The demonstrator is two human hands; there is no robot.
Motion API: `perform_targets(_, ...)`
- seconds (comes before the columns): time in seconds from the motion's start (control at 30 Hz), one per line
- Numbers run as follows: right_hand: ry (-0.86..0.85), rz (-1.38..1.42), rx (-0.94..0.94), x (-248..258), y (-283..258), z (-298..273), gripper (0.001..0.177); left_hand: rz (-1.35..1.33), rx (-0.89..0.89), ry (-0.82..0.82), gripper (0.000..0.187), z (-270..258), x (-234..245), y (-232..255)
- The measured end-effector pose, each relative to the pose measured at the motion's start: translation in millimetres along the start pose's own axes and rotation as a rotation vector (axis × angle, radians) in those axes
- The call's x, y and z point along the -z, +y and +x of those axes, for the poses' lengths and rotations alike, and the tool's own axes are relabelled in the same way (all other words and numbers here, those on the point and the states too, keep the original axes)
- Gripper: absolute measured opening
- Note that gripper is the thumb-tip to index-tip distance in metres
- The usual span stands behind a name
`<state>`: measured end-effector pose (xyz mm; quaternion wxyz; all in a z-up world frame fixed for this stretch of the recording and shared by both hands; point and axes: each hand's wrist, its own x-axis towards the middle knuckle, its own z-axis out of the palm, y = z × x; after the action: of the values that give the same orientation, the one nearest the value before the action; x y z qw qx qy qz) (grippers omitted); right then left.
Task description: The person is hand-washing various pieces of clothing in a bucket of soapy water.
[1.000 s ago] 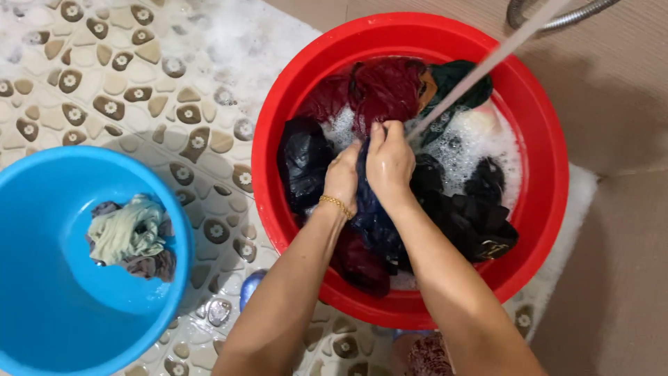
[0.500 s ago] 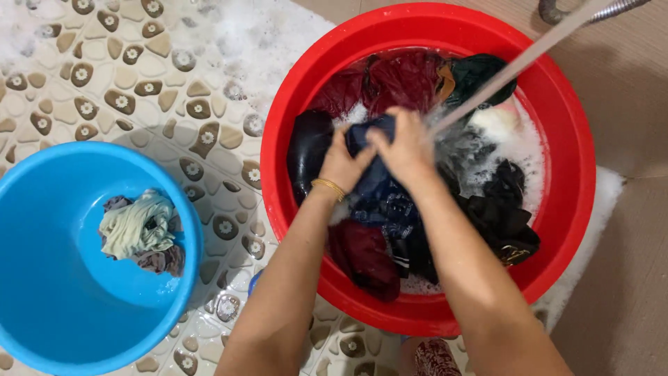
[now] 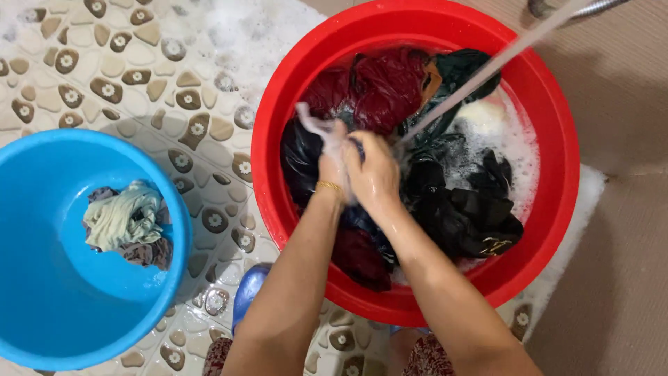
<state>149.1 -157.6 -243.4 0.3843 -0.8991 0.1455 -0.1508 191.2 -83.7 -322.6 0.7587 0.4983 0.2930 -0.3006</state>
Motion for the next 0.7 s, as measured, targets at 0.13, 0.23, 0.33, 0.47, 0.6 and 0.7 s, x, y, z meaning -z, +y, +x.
perform_targets(0.13,0.044,0.199,-0.385,2.1,15.1,26.3,0.034,-0.003,-0.263,-0.178,0.047,-43.6,-19.8,11.7)
perform_targets(0.23,0.119,0.058,0.032,4.5,-34.2,-39.2,0.04,-0.153,-0.215,-0.154,0.049,-16.6,-6.4,16.5)
perform_targets(0.33,0.082,0.014,-0.257,-4.1,-10.4,1.5,0.04,0.805,-0.69,-0.077,0.042,27.4,17.0,-23.0)
perform_targets(0.47,0.145,0.104,-0.172,-6.5,-9.0,-4.2,0.04,-0.079,-0.18,-0.142,0.04,-15.7,-4.6,5.7)
perform_targets(0.6,0.025,0.148,-0.13,-9.3,-17.7,-1.4,0.035,0.434,-0.567,-0.09,0.051,46.0,21.2,-19.6)
perform_targets(0.7,0.033,-0.088,-0.135,-16.2,35.5,26.8,0.035,0.577,-0.544,-0.094,0.062,24.0,12.5,-11.7)
